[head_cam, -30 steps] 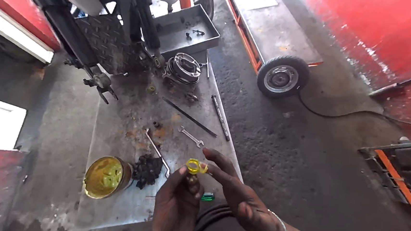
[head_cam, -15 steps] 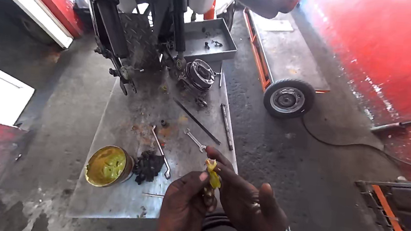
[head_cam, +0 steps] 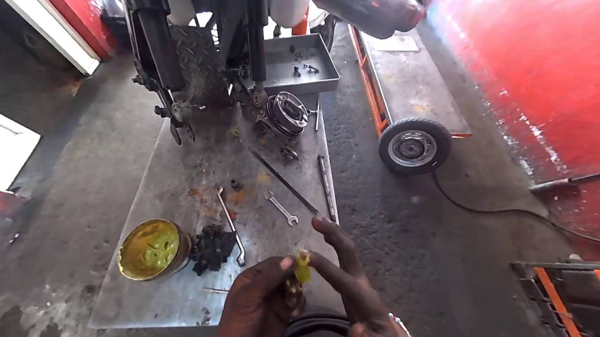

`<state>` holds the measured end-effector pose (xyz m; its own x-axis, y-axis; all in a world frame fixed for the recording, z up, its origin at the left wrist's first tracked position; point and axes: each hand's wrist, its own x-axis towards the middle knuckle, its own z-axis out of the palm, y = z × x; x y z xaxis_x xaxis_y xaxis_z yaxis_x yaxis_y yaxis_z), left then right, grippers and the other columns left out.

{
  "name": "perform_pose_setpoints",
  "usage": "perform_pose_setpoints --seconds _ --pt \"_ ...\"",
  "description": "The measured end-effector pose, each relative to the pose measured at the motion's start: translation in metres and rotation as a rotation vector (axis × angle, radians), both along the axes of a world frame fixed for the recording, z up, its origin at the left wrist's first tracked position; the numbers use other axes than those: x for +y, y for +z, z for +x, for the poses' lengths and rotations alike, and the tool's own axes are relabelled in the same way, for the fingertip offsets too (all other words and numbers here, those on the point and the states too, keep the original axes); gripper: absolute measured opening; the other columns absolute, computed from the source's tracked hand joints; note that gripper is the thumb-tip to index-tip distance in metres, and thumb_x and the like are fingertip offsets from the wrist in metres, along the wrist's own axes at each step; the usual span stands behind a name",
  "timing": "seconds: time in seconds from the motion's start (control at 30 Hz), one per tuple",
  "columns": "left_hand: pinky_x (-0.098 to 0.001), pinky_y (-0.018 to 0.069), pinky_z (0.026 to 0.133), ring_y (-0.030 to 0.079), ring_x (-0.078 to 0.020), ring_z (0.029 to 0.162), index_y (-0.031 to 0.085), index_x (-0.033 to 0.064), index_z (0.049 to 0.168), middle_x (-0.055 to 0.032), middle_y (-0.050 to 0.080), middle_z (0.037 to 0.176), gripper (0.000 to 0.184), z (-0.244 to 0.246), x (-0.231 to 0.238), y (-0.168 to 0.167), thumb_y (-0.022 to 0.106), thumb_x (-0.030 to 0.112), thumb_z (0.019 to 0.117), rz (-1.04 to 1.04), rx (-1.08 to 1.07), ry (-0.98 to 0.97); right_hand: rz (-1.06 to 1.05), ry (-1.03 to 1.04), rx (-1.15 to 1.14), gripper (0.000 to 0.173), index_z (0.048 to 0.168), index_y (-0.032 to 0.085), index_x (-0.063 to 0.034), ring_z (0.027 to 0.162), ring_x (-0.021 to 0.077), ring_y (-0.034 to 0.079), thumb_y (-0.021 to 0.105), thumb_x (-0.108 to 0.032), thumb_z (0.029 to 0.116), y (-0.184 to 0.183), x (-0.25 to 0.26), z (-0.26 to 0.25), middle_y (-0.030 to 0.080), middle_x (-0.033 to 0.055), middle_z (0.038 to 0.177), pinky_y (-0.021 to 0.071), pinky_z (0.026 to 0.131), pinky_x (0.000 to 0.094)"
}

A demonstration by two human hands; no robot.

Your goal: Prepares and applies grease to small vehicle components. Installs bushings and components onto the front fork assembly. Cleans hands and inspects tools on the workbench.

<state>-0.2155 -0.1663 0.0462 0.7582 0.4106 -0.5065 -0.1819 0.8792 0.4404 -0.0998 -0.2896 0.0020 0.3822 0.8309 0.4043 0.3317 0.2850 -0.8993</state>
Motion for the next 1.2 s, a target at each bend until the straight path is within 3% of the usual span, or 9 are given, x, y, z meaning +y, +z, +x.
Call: perform_pose_setpoints --seconds 0.1,0.2,0.4,0.6,0.7,0.9,0.97,1.1,1.2 --pt "-0.0202 0.0515 0.053 0.06 -0.0069 0.055 0.072 0.0031 0.08 -0.0052 0.066 0.069 0.031 0.001 0.003 0.003 0.048 0.007 0.1 -0.024 0.032 -0.017 -0.056 -0.115 -0.323 0.07 0.15 0.05 -0.0273 0.157 0.026 0.01 0.028 -0.071 0.1008 -0.001 -0.004 0.0 0.028 0.0029 0.167 0.0136 0.127 0.0479" --pt "-0.0192 0.052 0.053 0.06 -0.0062 0.055 0.071 0.0032 0.081 -0.0045 0.065 0.069 0.035 0.002 0.004 0.003 0.044 0.009 0.1029 -0.035 0.084 -0.044 -0.071 -0.198 -0.455 0.068 0.147 0.054 -0.0269 0.157 0.0234 0.011 0.028 -0.071 0.101 0.001 -0.01 0.003 0.029 0.001 0.166 0.0135 0.127 0.0443" --pt "-0.0192 0.0509 0.051 0.059 -0.0069 0.053 0.069 0.0027 0.08 -0.005 0.064 0.067 0.038 0.009 0.003 0.002 0.042 0.01 0.1043 -0.055 0.123 -0.042 -0.14 -0.3 -0.687 0.069 0.149 0.049 -0.0272 0.155 0.0225 0.016 0.025 -0.071 0.1009 0.0 -0.007 0.002 0.034 0.0032 0.162 0.0109 0.125 0.0448" --pt "-0.0177 0.0504 0.051 0.058 -0.0054 0.052 0.07 0.0027 0.082 -0.0044 0.064 0.069 0.037 0.003 0.007 -0.003 0.042 0.012 0.1034 -0.055 0.097 -0.062 -0.113 -0.346 -0.757 0.062 0.143 0.055 -0.0291 0.156 0.0188 0.013 0.027 -0.068 0.1025 0.0 -0.017 0.008 0.031 -0.0016 0.164 0.0072 0.125 0.0429" --pt "-0.0189 0.0504 0.052 0.059 -0.0056 0.054 0.071 0.0044 0.078 -0.0031 0.064 0.067 0.031 0.001 0.006 -0.004 0.048 0.009 0.0987 0.015 0.065 -0.056 -0.105 -0.386 -0.66 0.063 0.142 0.055 -0.0282 0.156 0.0194 0.013 0.024 -0.067 0.1033 0.006 -0.011 0.008 0.031 -0.0019 0.163 0.011 0.126 0.0451" --pt "-0.0224 0.0578 0.062 0.067 -0.0068 0.064 0.078 0.007 0.088 -0.0041 0.072 0.076 0.018 -0.012 0.003 -0.005 0.062 0.005 0.0959 0.4 0.005 -0.045 -0.046 -0.292 -0.362 0.067 0.138 0.063 -0.0201 0.155 0.0279 0.017 0.024 -0.064 0.105 0.009 0.004 0.002 0.037 0.0086 0.16 0.0182 0.125 0.0484" --pt "-0.0207 0.0574 0.065 0.067 -0.004 0.069 0.08 0.0126 0.09 0.0006 0.074 0.081 0.012 -0.014 0.003 -0.006 0.069 0.01 0.0934 0.574 -0.021 -0.024 -0.04 -0.293 -0.379 0.065 0.136 0.065 -0.0217 0.154 0.0274 0.019 0.025 -0.063 0.1052 0.008 0.003 -0.001 0.039 0.0079 0.159 0.0184 0.124 0.0474" --pt "-0.0134 0.0547 0.073 0.064 0.005 0.081 0.078 0.0235 0.097 0.0146 0.071 0.093 0.01 -0.017 0.004 -0.014 0.07 0.019 0.096 1.056 -0.048 -0.007 -0.067 -0.343 -0.452 0.063 0.137 0.063 -0.0231 0.154 0.0233 0.019 0.023 -0.061 0.1061 0.007 -0.005 -0.002 0.04 0.0049 0.159 0.0159 0.125 0.0439" --pt "-0.0104 0.0537 0.077 0.062 0.0075 0.088 0.073 0.0158 0.097 0.0121 0.068 0.098 0.004 -0.015 0.001 -0.013 0.069 0.016 0.0971 1.342 -0.03 -0.021 -0.106 -0.401 -0.484 0.066 0.141 0.059 -0.0226 0.155 0.0241 0.018 0.021 -0.063 0.1053 0.01 -0.005 -0.003 0.038 0.0056 0.16 0.0148 0.125 0.0448"
